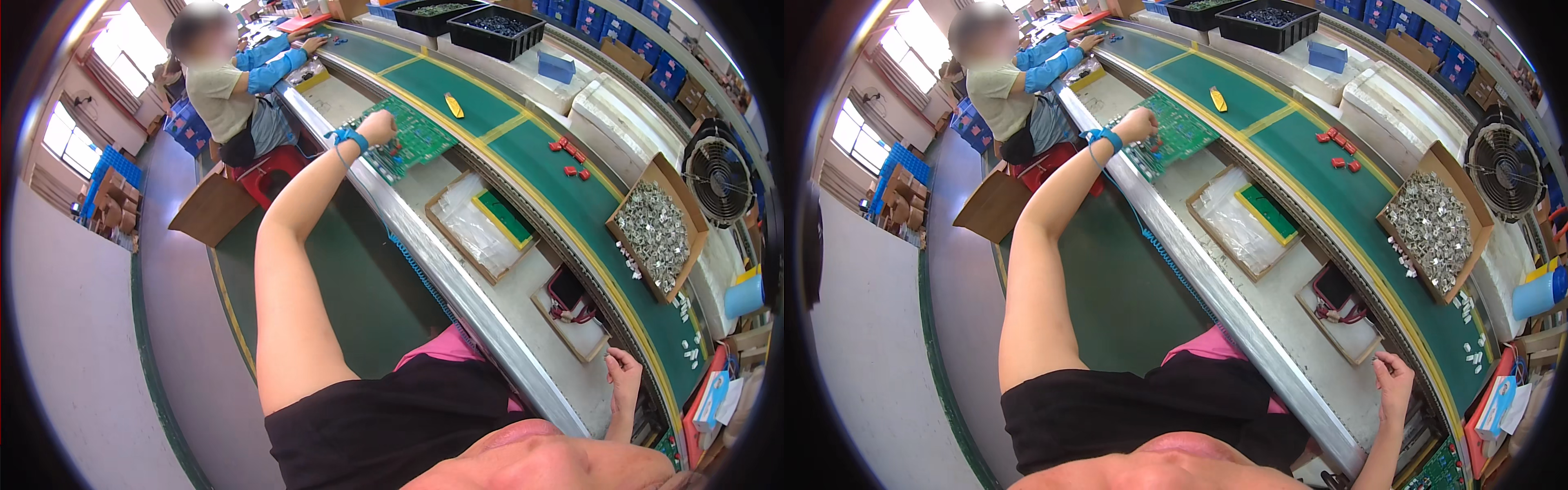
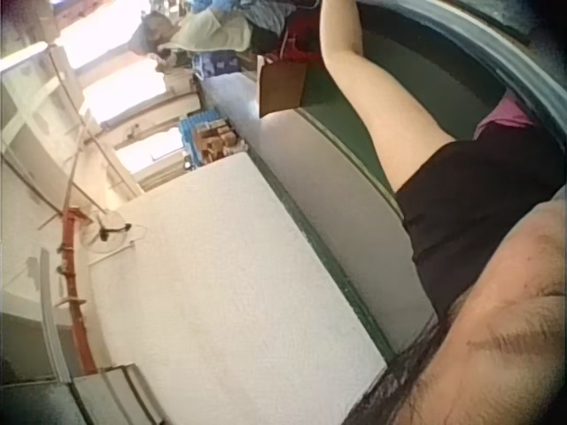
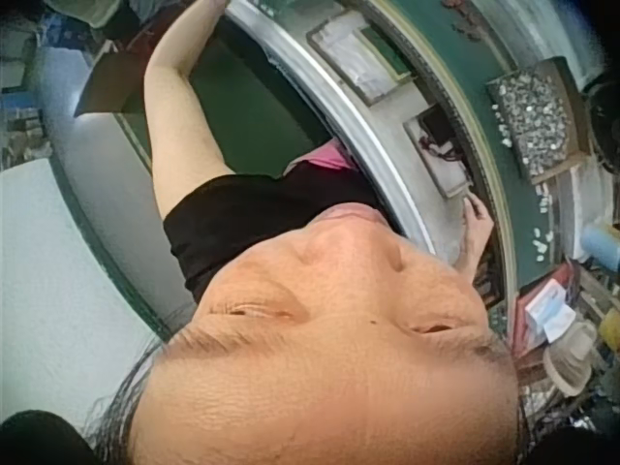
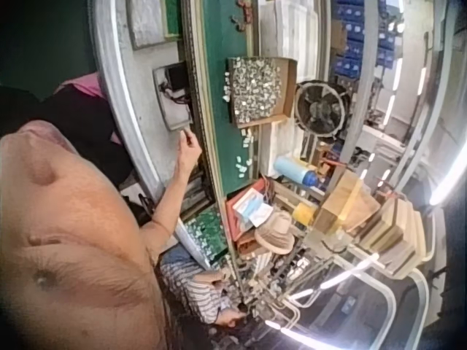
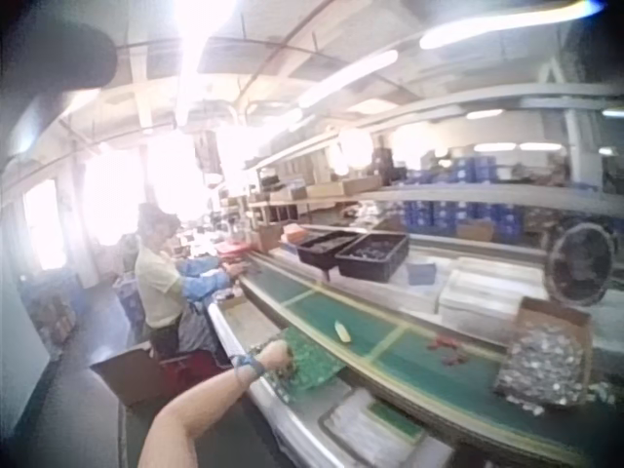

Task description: Assembling components onto a printed circuit board on an assembly line.

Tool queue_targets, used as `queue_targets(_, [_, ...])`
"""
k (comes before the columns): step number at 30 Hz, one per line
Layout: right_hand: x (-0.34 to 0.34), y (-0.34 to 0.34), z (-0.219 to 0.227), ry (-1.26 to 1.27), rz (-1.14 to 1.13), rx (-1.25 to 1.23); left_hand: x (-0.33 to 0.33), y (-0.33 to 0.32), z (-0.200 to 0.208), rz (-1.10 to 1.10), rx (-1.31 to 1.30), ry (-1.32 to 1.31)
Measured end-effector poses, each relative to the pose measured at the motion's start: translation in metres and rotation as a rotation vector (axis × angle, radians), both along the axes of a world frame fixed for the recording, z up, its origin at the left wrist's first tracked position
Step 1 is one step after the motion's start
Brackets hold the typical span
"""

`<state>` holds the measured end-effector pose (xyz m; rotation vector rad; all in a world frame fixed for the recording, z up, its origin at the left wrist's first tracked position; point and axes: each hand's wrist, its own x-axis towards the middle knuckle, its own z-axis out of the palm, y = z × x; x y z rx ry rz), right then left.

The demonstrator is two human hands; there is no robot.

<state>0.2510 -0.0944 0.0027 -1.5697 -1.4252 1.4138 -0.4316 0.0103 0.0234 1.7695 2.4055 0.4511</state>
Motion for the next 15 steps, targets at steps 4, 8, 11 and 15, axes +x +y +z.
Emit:
queue_targets(4, [0.005,0.0,-0.001,0.004,0.096,0.03,0.081,-0.036,0.016,-0.139,-0.087,-0.153])
queue_targets(8, [0.01,-0.005,0.005,0.002,0.134,0.032,0.156,-0.061,0.014,-0.407,-0.113,-0.115])
queue_targets(11, [0.015,-0.011,0.014,-0.063,0.12,0.061,0.226,-0.069,0.015,-0.585,-0.199,-0.204])
queue_targets(15, [0.033,-0.016,0.018,-0.152,0.107,0.122,0.33,-0.076,0.016,-0.906,-0.2,-0.293])
